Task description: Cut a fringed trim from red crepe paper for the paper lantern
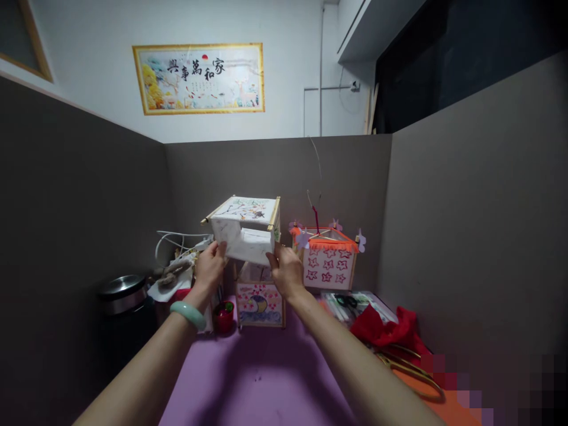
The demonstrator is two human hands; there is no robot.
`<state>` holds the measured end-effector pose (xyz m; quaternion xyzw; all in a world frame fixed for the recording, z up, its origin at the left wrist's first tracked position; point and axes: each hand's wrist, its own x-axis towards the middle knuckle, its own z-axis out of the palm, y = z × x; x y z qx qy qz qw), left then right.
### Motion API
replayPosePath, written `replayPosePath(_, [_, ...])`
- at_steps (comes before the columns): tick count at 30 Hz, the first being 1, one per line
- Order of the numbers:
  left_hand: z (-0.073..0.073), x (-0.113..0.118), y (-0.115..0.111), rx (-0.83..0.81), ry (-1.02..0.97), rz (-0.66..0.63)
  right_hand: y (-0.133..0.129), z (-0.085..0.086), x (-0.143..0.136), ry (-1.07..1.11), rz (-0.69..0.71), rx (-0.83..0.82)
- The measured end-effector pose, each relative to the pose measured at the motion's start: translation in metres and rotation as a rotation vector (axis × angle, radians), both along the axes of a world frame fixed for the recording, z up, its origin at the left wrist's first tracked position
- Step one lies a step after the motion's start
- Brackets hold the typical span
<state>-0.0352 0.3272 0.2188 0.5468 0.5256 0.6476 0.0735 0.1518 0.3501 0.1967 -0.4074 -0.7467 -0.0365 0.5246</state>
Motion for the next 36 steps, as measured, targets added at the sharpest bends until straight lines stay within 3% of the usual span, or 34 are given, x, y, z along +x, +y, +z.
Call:
replayPosePath(5, [0.014,0.014,-0.058,0.035,-0.005,0.024,-0.049,0.018,0.018,0.058,0.104,0.111])
replayPosePath(8, [0.002,0.030,-0.110,-0.012,-0.022,0.037,-0.097,0.008,0.038,0.077,0.149,0.144])
replayPosePath(11, [-0.030,0.050,-0.165,-0.150,-0.027,0.071,-0.149,-0.026,0.061,0.090,0.164,0.120])
replayPosePath(15, [-0.091,0.077,-0.228,-0.343,-0.082,0.035,-0.212,-0.094,0.084,0.142,0.152,0.023])
replayPosePath(18, [-0.133,0.091,-0.261,-0.478,-0.146,-0.029,-0.243,-0.141,0.094,0.190,0.153,-0.072])
replayPosePath(21, [-0.162,0.095,-0.276,-0.558,-0.190,-0.072,-0.258,-0.172,0.102,0.178,0.176,-0.166])
replayPosePath(24, [-0.177,0.090,-0.278,-0.611,-0.132,-0.085,-0.265,-0.184,0.108,0.121,0.167,-0.287])
replayPosePath(32, [-0.198,0.064,-0.278,-0.556,0.076,-0.157,-0.274,-0.182,0.111,0.023,0.038,-0.475])
replayPosePath(36, [-0.197,0.058,-0.290,-0.455,0.391,-0.079,-0.272,-0.181,0.112,-0.029,-0.008,-0.546])
